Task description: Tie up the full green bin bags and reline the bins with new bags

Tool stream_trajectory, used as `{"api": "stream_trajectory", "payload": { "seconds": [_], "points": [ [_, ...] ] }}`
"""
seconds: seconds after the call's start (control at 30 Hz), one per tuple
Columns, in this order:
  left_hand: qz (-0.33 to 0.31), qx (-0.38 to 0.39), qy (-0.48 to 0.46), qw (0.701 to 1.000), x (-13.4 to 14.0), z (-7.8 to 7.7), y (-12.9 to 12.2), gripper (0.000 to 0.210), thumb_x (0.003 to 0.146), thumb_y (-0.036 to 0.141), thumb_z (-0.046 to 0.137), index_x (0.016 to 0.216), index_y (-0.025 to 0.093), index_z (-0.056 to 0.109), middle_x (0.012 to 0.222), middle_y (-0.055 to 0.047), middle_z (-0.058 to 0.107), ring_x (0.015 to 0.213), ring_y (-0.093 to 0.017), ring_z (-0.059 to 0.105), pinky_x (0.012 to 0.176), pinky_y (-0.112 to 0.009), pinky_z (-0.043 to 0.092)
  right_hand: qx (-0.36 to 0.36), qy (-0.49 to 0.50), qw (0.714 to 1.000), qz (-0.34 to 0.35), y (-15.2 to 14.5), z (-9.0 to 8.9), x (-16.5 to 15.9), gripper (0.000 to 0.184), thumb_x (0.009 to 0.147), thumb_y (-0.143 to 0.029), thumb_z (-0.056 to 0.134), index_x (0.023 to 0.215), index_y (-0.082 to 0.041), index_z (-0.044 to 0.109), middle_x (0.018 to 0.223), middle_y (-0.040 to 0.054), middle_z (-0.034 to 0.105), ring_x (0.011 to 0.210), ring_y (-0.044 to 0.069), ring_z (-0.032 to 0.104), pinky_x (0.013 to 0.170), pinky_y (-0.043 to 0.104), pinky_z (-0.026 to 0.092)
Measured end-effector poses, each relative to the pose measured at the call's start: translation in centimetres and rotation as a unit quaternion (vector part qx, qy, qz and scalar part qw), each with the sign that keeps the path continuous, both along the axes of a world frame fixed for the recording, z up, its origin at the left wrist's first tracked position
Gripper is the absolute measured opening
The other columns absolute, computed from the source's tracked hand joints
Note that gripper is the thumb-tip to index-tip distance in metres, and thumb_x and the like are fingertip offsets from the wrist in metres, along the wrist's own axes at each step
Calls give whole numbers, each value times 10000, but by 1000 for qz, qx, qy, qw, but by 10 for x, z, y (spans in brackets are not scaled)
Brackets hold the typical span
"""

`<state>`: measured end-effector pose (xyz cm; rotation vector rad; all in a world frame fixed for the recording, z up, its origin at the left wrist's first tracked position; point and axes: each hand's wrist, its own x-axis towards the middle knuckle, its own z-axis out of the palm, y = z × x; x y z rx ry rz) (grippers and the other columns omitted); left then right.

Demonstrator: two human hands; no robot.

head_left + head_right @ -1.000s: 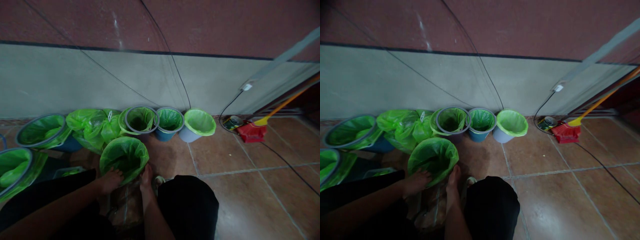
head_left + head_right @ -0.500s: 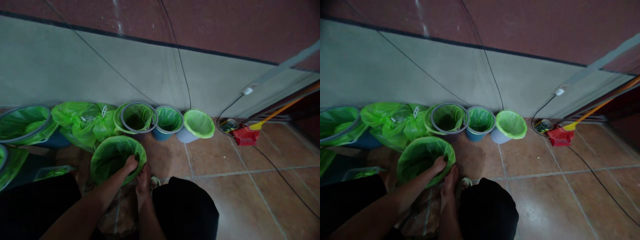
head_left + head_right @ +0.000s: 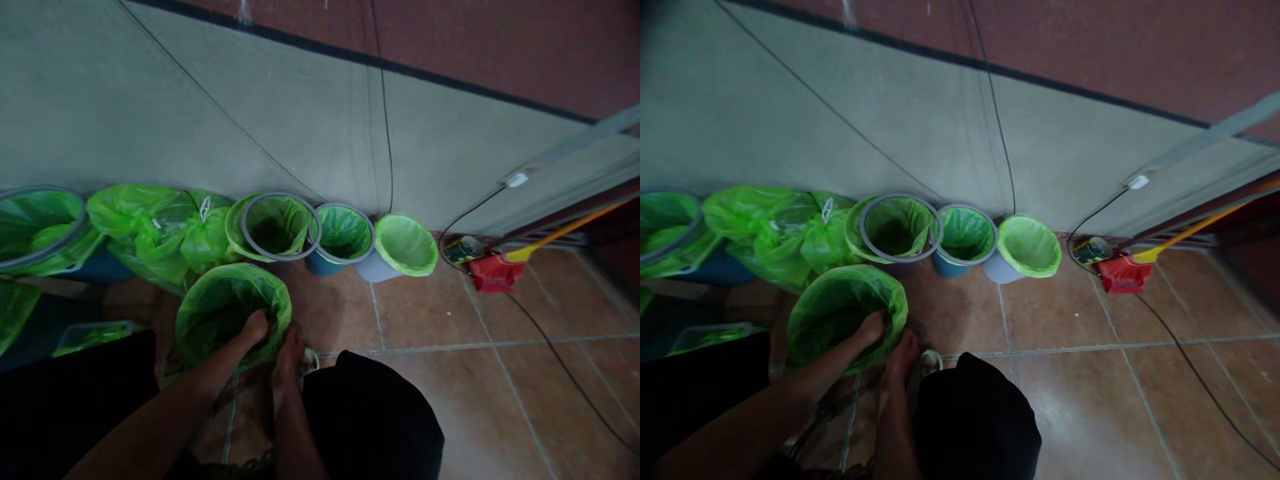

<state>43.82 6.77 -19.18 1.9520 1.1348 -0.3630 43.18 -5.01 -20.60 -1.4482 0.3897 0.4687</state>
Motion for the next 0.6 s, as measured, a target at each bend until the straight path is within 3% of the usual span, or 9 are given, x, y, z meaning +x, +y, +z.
{"api": "stream_trajectory", "payload": {
  "seconds": [0.1,0.17,0.3,0.4,0.6],
  "points": [
    [29,56,21,998,-3,19,3,228,871,152,514,1055,97,637,1035,-183,734,1014,-276,704,884,-331,496,30,33,998,-31,1,10,5,371,877,-515,482,888,-174,629,799,21,674,720,163,607,645,276,505],
    [41,104,0,994,-3,35,0,273,932,217,449,1137,118,601,1058,-154,729,1017,-250,701,901,-325,491,28,25,999,-24,1,14,7,365,857,-512,516,900,-170,636,813,30,685,733,173,615,660,286,508],
    [-50,135,-71,987,1,59,-21,272,969,358,447,1046,181,639,1056,-89,729,981,-200,694,888,-277,489,-31,-12,999,3,0,11,9,286,794,-425,596,899,-171,674,826,35,712,778,183,626,699,280,498],
    [-108,149,-38,982,8,64,-34,320,956,383,486,1107,144,636,1094,-129,720,1018,-226,686,903,-294,482,-63,-23,998,12,-2,5,9,245,789,-388,589,836,-171,692,796,33,719,760,181,620,706,278,490],
    [-151,183,37,971,17,55,-45,402,993,367,390,1160,81,619,1048,-177,723,1011,-253,699,864,-301,496,-65,12,996,54,-4,-17,-3,202,789,-280,552,655,-175,662,628,32,684,599,160,585,562,260,447]
  ]
}}
